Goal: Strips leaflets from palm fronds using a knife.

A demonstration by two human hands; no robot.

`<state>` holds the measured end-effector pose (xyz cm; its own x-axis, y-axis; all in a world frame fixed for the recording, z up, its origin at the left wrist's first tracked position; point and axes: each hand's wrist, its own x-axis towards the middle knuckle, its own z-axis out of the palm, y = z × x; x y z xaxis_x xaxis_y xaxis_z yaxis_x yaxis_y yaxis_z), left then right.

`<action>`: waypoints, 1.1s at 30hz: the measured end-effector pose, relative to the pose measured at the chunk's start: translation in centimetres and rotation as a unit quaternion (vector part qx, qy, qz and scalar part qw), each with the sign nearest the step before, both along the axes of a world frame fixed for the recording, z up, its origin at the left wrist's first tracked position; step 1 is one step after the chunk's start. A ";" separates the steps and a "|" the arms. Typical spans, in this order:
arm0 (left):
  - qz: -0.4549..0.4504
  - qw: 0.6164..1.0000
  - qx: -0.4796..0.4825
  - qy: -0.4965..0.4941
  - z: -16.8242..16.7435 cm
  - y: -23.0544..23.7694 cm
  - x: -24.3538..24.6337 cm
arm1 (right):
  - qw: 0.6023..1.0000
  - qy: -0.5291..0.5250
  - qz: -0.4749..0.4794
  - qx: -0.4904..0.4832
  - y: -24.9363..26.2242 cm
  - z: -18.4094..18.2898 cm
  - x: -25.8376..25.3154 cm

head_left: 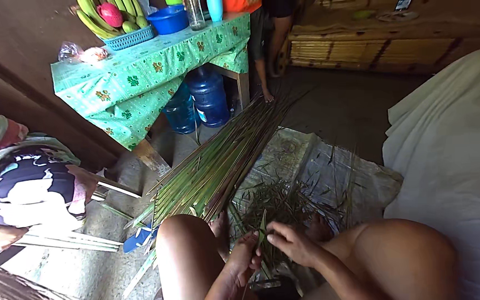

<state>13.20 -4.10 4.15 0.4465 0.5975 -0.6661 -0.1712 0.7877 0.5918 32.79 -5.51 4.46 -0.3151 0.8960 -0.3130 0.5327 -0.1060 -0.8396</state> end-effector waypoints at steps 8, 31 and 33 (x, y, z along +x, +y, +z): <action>-0.023 0.999 0.038 0.023 -0.8 -0.2 0.2 | 0.966 0.164 -0.114 -0.163 0.0 -0.2 -0.6; -0.043 0.998 0.051 0.012 -0.8 -1.9 -0.3 | 0.976 -0.038 -0.023 0.211 -1.1 -2.7 -0.7; -0.067 0.986 0.143 0.054 -0.8 -2.6 -0.4 | 0.968 -0.049 -0.048 0.242 -1.1 -2.5 -0.6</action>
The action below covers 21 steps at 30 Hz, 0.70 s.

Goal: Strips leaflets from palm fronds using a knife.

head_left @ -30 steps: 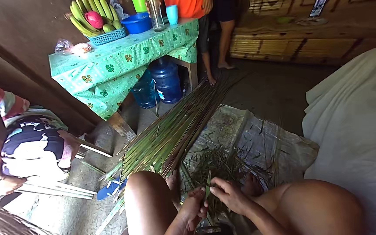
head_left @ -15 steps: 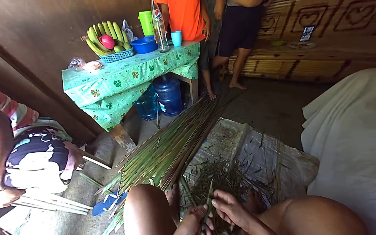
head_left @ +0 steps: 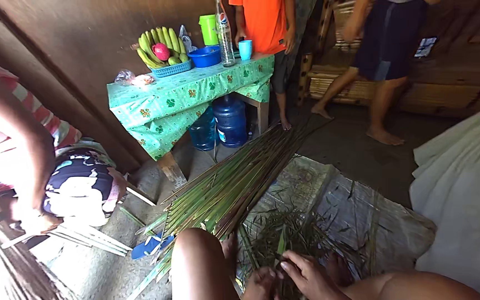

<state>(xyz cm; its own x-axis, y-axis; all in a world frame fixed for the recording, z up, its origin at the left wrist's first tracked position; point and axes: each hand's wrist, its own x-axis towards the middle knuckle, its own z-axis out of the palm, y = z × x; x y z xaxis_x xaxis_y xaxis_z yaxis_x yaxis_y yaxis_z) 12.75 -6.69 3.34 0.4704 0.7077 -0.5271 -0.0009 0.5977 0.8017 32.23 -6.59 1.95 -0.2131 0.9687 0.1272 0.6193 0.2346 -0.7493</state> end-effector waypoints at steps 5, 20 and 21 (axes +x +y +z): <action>0.008 0.995 0.072 0.063 -0.5 -0.4 0.2 | 0.997 -0.060 0.009 0.039 -0.5 0.3 -0.7; -0.005 0.994 0.033 0.106 0.9 0.3 -0.5 | 0.982 -0.067 -0.042 -0.173 1.8 2.8 1.5; -0.001 0.994 0.030 0.109 0.9 0.8 -0.2 | 0.985 -0.058 -0.010 -0.162 1.2 2.7 0.8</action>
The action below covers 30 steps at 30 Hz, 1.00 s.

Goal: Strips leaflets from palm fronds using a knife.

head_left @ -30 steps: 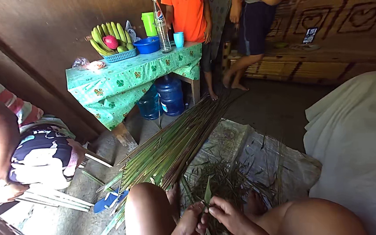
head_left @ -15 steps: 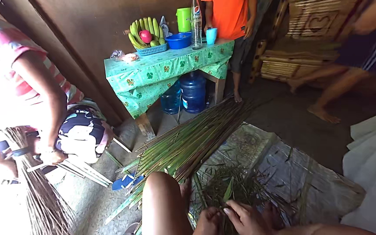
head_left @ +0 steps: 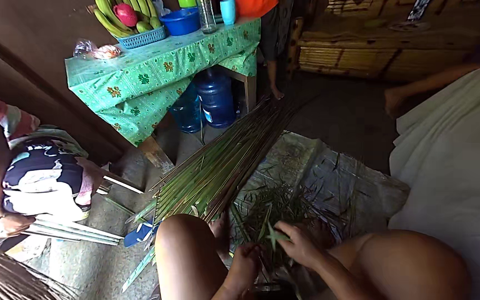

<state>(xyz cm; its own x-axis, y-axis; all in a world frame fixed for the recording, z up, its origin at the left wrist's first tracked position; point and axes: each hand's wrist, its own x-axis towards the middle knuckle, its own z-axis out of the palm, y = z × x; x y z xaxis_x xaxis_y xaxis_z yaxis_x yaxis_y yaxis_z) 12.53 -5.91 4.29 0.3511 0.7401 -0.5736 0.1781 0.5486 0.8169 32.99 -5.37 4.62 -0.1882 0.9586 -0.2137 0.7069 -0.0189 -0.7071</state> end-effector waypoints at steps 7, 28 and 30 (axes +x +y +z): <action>-0.011 1.000 0.011 0.006 0.6 0.9 1.3 | 0.996 -0.067 -0.039 0.031 0.9 -1.1 -0.5; -0.021 1.000 0.020 -0.004 0.8 0.2 1.0 | 0.994 -0.037 0.028 0.096 -0.7 -1.7 -1.4; -0.009 1.000 0.028 -0.005 0.7 0.1 1.0 | 0.988 -0.055 0.030 0.140 -1.1 -2.2 -1.8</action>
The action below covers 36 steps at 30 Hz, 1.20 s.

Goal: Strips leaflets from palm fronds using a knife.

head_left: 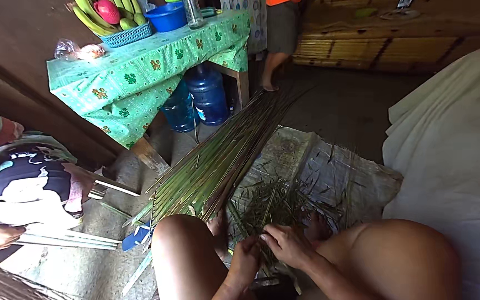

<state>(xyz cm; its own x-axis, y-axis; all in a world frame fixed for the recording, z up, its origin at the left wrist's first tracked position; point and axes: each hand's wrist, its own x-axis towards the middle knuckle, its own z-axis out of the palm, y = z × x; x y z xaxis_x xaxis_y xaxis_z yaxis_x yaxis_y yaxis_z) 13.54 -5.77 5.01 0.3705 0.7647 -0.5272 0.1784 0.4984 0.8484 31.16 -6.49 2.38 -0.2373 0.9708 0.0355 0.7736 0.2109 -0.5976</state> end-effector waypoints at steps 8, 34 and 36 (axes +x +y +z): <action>-0.010 0.999 0.050 0.015 0.3 -0.9 -0.5 | 0.987 -0.017 -0.137 -0.080 3.3 0.9 2.8; 0.006 0.999 -0.031 0.008 0.5 -1.6 -1.4 | 0.914 0.174 -0.307 -0.201 5.3 0.3 6.1; 0.018 0.999 -0.027 0.016 0.4 -1.1 -1.2 | 0.906 0.164 -0.270 -0.282 4.5 1.7 5.3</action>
<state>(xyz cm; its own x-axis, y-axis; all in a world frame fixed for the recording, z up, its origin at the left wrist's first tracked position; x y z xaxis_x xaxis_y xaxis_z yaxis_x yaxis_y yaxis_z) 12.35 -6.91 5.42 0.3255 0.7475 -0.5791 0.1864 0.5497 0.8143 36.42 -2.00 4.07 0.2108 0.8275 -0.5203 0.4348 -0.5561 -0.7083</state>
